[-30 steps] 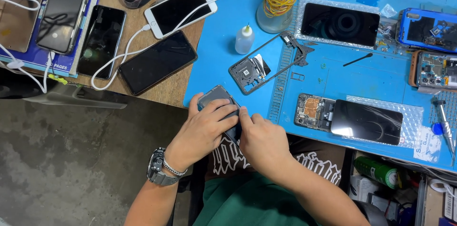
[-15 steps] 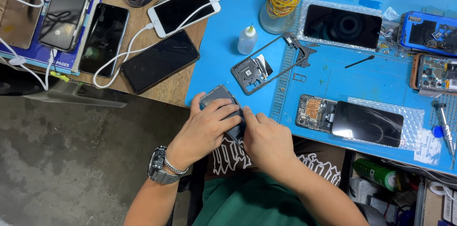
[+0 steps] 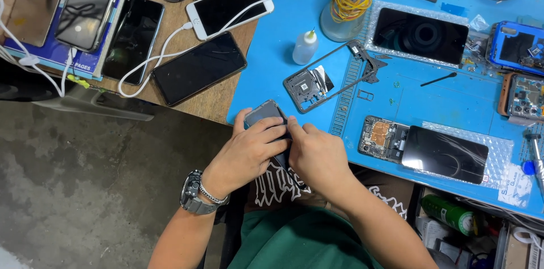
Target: The person uses a metal prying tool to separate the back cover of a smartphone. They then reach for a computer mouse and operate it while holding the phone, before returning to pry the device further.
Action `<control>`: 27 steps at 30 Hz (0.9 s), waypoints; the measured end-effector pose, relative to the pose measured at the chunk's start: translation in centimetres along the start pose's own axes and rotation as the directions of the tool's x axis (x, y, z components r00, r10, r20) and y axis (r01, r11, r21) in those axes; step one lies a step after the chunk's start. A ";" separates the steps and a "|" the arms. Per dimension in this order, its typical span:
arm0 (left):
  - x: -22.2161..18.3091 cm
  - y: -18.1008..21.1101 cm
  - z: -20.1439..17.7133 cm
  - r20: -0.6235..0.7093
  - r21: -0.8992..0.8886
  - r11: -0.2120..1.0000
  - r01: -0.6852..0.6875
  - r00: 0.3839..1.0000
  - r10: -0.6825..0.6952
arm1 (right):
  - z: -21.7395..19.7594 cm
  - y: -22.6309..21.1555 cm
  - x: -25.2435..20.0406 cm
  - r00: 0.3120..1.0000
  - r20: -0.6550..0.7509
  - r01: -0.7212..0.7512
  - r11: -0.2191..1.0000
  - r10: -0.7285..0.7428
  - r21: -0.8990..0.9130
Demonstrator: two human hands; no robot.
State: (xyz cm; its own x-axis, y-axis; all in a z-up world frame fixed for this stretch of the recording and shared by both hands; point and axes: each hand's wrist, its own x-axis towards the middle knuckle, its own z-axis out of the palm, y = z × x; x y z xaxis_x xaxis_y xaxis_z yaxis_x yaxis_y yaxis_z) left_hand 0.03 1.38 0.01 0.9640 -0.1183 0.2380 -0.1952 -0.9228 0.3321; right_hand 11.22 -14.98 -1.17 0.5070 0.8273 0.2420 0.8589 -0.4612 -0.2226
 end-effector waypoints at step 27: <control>-0.2 -0.4 0.3 0.004 0.009 1.000 0.005 1.000 -0.005 | -0.7 0.1 0.5 0.996 0.084 -0.010 1.000 0.012 -0.024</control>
State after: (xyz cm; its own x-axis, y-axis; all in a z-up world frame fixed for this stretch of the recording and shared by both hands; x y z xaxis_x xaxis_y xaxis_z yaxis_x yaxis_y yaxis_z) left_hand -0.02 1.71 -0.44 0.9657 -0.1155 0.2328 -0.1891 -0.9268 0.3246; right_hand 11.59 -14.82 -0.39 0.5091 0.8457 0.1597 0.8555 -0.4769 -0.2019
